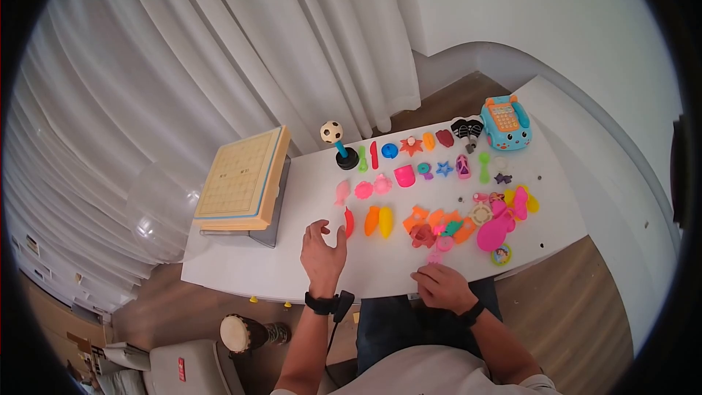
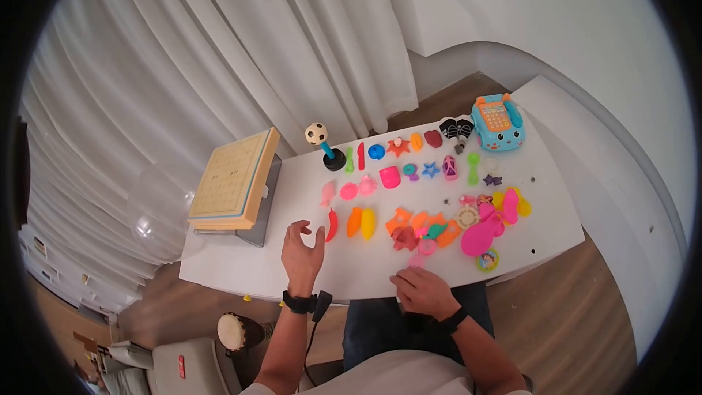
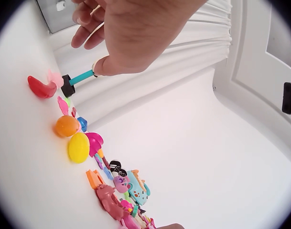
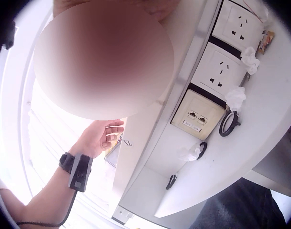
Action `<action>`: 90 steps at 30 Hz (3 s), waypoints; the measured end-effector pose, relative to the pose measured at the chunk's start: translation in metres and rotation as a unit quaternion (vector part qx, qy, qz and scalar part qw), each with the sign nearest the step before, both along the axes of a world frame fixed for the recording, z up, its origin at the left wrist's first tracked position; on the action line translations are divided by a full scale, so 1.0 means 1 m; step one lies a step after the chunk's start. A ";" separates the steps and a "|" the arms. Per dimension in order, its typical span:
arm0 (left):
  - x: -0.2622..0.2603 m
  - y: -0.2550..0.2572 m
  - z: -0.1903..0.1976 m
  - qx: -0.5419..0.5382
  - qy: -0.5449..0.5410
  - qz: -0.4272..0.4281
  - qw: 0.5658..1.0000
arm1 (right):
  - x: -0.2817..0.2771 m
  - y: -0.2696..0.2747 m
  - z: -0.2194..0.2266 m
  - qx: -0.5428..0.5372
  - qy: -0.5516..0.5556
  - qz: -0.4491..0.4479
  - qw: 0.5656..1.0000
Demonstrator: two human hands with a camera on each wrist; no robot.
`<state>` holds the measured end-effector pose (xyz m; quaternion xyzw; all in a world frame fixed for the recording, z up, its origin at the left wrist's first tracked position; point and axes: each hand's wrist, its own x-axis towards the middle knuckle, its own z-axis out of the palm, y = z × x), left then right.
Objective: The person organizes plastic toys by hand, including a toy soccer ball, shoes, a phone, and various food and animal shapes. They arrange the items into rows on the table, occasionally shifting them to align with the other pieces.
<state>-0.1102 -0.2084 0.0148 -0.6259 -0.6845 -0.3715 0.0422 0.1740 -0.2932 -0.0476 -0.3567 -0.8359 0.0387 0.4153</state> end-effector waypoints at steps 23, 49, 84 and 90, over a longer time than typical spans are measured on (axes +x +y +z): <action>0.055 0.030 -0.035 -0.158 -0.035 -0.068 0.985 | -0.075 0.150 0.028 -0.315 -0.039 -0.050 0.947; 0.038 -0.006 0.006 -0.091 -0.043 -0.063 0.993 | -0.047 0.135 0.071 -0.286 -0.029 -0.027 0.957; -0.040 -0.046 -0.052 -0.032 -0.136 -0.032 0.990 | -0.013 0.058 0.056 -0.200 -0.105 -0.156 0.962; -0.040 -0.049 -0.051 -0.017 -0.149 -0.029 0.988 | -0.040 0.054 0.061 -0.205 -0.083 -0.004 0.975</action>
